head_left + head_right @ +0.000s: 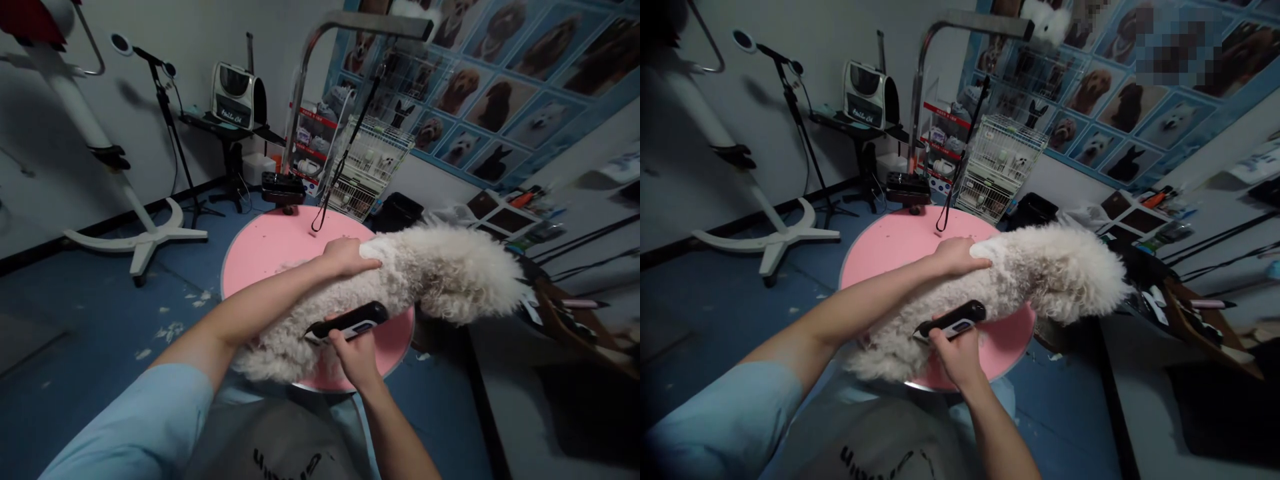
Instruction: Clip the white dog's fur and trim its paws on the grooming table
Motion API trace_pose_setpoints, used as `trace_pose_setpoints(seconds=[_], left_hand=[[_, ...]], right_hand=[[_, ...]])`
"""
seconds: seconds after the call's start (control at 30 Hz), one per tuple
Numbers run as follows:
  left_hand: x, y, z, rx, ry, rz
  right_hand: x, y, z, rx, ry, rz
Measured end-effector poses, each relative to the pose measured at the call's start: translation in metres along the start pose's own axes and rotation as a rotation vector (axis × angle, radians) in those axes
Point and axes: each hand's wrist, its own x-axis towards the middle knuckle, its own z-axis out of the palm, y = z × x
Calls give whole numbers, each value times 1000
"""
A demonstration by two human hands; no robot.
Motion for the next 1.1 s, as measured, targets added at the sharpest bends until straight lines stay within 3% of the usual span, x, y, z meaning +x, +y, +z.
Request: trace_pose_setpoints(seconds=[0.1,0.17,0.27,0.37,0.47,0.53,0.57,0.67,0.8,0.93,1.1], left_hand=[[2,4,-1,17,-20,-15],[2,7,0,15,-32,-37],[1,8,-1,6,-22,-57],[-5,-2,-5,-56,-12,9],[-16,-27,-14,-232,-137,290],[-25,-44,-18,-319,-220,480],[-29,-50,-18,-331,-223,508],[-36,-55,-14,-308,-139,401],[-34,-40,-8,-241,-47,225],[-29,-29,-10,-223,-42,197],[-26,-24,-10,-205,-18,186]], right_hand=[[17,-9,-12,-5,325,-46],[32,-13,-12,-53,432,-63],[34,-14,7,-75,277,-52],[11,-8,26,34,128,-94],[-10,-5,22,77,80,-131],[-11,-6,9,87,149,-91],[-8,-7,1,90,207,-69],[8,-13,-13,61,313,-52],[23,-21,-17,8,320,-83],[29,-25,-20,-74,394,-110],[37,-27,-19,-174,318,-147]])
